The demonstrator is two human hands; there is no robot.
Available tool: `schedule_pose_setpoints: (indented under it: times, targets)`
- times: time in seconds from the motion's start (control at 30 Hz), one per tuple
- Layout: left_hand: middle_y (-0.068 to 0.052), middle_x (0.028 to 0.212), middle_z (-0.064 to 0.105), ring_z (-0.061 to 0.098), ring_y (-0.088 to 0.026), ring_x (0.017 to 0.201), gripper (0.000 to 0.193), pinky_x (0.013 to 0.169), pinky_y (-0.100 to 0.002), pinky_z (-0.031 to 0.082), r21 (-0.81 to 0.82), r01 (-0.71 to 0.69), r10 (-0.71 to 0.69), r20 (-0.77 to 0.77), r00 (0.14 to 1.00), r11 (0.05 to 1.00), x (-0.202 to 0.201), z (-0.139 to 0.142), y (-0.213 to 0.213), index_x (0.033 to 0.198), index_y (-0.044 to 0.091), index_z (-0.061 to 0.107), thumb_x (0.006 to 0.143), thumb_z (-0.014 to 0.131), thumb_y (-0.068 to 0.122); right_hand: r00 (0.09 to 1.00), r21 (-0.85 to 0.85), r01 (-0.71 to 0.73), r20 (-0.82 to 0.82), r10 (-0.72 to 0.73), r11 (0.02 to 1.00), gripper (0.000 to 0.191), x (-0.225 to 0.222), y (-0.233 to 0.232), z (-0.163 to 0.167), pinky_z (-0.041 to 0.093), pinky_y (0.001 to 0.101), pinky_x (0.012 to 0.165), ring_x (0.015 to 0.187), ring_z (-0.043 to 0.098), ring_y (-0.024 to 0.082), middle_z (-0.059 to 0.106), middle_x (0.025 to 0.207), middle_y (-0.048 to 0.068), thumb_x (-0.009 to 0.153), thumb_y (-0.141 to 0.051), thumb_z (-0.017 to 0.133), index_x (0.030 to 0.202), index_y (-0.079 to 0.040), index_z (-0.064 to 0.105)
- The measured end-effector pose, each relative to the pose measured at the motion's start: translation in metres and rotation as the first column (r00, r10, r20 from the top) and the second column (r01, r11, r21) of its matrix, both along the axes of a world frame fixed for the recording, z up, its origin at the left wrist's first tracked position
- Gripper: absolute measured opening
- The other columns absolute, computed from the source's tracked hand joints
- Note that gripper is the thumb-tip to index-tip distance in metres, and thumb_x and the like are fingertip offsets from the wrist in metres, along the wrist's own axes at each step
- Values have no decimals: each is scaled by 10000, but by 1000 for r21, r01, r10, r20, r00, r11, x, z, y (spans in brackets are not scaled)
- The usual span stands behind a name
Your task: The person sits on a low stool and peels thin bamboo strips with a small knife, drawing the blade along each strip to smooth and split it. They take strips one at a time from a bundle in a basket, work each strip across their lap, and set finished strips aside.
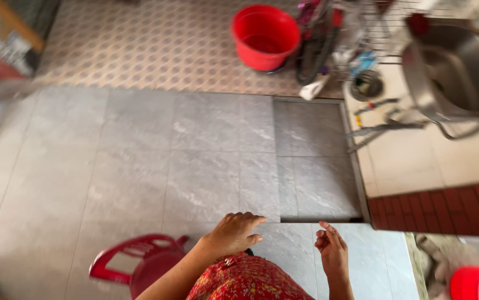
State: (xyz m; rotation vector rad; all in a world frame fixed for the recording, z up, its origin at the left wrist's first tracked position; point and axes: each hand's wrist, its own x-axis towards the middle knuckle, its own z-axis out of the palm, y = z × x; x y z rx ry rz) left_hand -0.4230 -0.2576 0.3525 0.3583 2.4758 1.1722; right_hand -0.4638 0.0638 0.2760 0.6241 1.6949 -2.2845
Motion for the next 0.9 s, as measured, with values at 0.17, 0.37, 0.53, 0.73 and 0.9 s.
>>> schedule_pose_setpoints:
  times: [0.17, 0.37, 0.53, 0.73, 0.9]
  targets:
    - [-170, 1241, 660, 613, -348, 1168, 539, 1016, -507, 448, -69, -160, 163, 43, 986, 985, -29, -14, -110, 1403, 97, 551, 932, 681, 321, 977, 111, -201, 98, 190, 973, 395, -96, -122, -5, 465, 308, 698, 739, 519, 123, 608, 872, 42, 1010, -324, 589, 1244, -18, 672]
    - [-172, 1269, 660, 630, -355, 1161, 532, 984, -473, 494, -73, -514, 518, 51, 854, 855, -44, -74, -252, 1387, 124, 577, 901, 703, 303, 879, 23, -473, 83, 470, 881, 373, -186, -326, -47, 477, 299, 672, 715, 536, 144, 642, 876, 59, 977, -289, 627, 1206, 1, 682]
    - [-135, 1191, 729, 693, -328, 1071, 407, 921, -436, 551, 178, -680, 700, -85, 709, 711, -100, -70, -369, 1305, 114, 647, 919, 706, 230, 799, -8, -601, 32, 601, 799, 321, -271, -502, -43, 485, 276, 650, 694, 546, 131, 655, 868, 50, 998, -249, 618, 1192, -1, 680]
    - [-145, 1181, 739, 704, -338, 1045, 314, 897, -416, 568, 250, -742, 783, -229, 579, 622, -126, -56, -480, 1260, 87, 691, 960, 702, 181, 692, -41, -722, -62, 720, 690, 308, -320, -652, -42, 486, 251, 663, 715, 557, 98, 663, 876, 31, 1023, -255, 622, 1207, -13, 676]
    - [-100, 1154, 757, 742, -229, 1037, 348, 882, -370, 575, 423, -779, 848, 43, 528, 463, -135, -49, -554, 1310, 89, 672, 973, 668, 177, 576, -55, -812, 88, 813, 581, 315, -329, -764, -51, 481, 256, 630, 669, 556, 95, 668, 839, 29, 984, -265, 638, 1189, -34, 707]
